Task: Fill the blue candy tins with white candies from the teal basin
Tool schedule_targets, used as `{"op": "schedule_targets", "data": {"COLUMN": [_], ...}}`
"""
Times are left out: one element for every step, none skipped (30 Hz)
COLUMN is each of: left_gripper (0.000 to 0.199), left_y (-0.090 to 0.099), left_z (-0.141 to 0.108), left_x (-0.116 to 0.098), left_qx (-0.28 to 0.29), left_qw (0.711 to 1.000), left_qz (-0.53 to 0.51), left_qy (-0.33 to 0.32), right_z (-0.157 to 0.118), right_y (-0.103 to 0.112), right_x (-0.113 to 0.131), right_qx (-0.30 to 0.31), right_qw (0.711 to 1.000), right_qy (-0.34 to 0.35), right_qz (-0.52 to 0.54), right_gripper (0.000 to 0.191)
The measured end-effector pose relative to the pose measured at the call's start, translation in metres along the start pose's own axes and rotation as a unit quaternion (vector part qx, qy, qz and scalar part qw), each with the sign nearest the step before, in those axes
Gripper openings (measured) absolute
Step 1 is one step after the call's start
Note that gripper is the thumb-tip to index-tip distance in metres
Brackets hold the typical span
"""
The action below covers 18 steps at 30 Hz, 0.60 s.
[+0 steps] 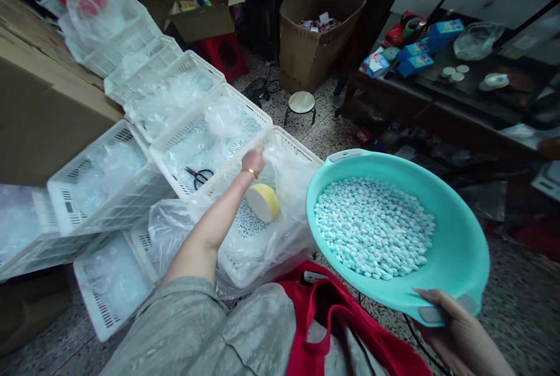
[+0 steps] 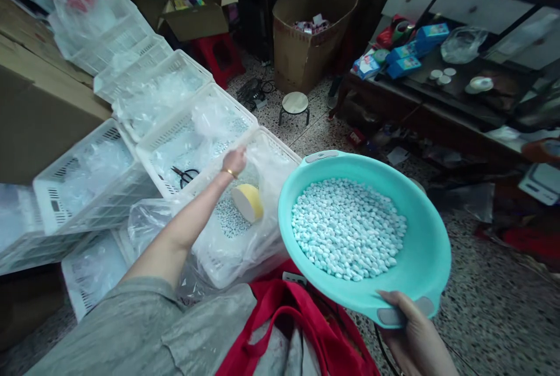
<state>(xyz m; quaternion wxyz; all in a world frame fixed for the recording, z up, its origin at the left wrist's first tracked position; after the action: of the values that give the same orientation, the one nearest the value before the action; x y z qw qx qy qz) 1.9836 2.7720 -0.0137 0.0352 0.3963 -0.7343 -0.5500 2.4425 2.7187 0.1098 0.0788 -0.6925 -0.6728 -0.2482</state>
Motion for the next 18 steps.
{"op": "schedule_targets", "data": {"left_gripper": [0.036,0.036,0.035,0.035,0.035,0.036,0.037,0.036,0.033,0.026,0.02,0.017,0.017,0.02,0.026,0.034,0.04,0.044], "left_y": [0.021,0.044,0.062,0.076,0.084,0.087,0.084,0.075,0.063,0.046,0.023,-0.003,-0.029,-0.048,-0.064,-0.077,-0.086,-0.092], "left_z": [0.015,0.028,0.038,0.043,0.042,0.034,0.02,0.003,-0.017,-0.037,-0.055,-0.069,-0.08,-0.089,-0.094,-0.095,-0.093,-0.089], "left_x": [-0.005,-0.012,-0.02,-0.029,-0.036,-0.041,-0.041,-0.038,-0.03,-0.019,-0.006,0.009,0.025,0.037,0.047,0.054,0.059,0.062], "left_qx": [-0.042,-0.103,-0.135,-0.156,-0.164,-0.163,-0.166,-0.168,-0.18,-0.183,-0.151,-0.089,-0.015,0.003,0.025,0.032,0.029,0.027], "left_qw": [0.999,0.992,0.98,0.963,0.943,0.926,0.913,0.909,0.913,0.928,0.952,0.978,0.994,0.996,0.998,0.998,0.999,0.999], "left_qz": [-0.013,-0.067,-0.119,-0.17,-0.214,-0.243,-0.258,-0.26,-0.249,-0.224,-0.184,-0.131,-0.074,-0.061,-0.045,-0.039,-0.04,-0.04], "left_qy": [-0.003,-0.036,-0.084,-0.14,-0.195,-0.24,-0.269,-0.279,-0.267,-0.236,-0.193,-0.137,-0.079,-0.058,-0.036,-0.023,-0.015,-0.006], "right_z": [0.0,0.0,0.001,0.001,0.0,0.0,-0.001,-0.002,-0.004,-0.006,-0.007,-0.008,-0.009,-0.009,-0.008,-0.006,-0.003,0.0], "right_y": [0.001,0.001,0.002,0.002,0.002,0.001,0.001,0.001,0.001,0.001,0.001,0.001,0.001,0.001,0.002,0.003,0.003,0.003], "right_x": [0.0,0.001,0.001,0.001,0.001,0.001,0.001,0.001,0.001,0.002,0.002,0.004,0.005,0.005,0.006,0.006,0.006,0.006], "right_qx": [-0.002,-0.002,-0.002,-0.002,-0.001,-0.001,-0.002,-0.004,-0.004,-0.004,-0.003,-0.003,-0.003,-0.006,-0.008,-0.009,-0.009,-0.006], "right_qw": [1.0,1.0,1.0,1.0,1.0,1.0,1.0,1.0,1.0,1.0,1.0,1.0,0.999,0.999,0.999,0.999,0.998,0.998], "right_qy": [0.001,0.003,0.005,0.006,0.005,0.004,0.0,-0.004,-0.007,-0.01,-0.011,-0.012,-0.012,-0.01,-0.009,-0.007,-0.002,0.005], "right_qz": [-0.003,-0.006,-0.011,-0.014,-0.017,-0.019,-0.02,-0.021,-0.022,-0.023,-0.025,-0.027,-0.031,-0.036,-0.042,-0.052,-0.061,-0.068], "right_gripper": [0.052,0.051,0.05,0.05,0.05,0.05,0.051,0.052,0.054,0.055,0.056,0.056,0.056,0.055,0.054,0.053,0.051,0.049]}}
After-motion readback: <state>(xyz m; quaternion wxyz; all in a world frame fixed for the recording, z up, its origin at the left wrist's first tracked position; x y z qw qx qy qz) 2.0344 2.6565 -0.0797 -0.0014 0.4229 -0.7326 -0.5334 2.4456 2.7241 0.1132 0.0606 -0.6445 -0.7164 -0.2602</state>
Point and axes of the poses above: each hand's wrist, its own z-axis towards the middle knuckle, its own y-axis out of the back of the hand, x = y × z, the point moved 5 cm from there along z, towards the middle knuckle, and after that the axes turned 14 degrees about -z, right-handed, at the moved point
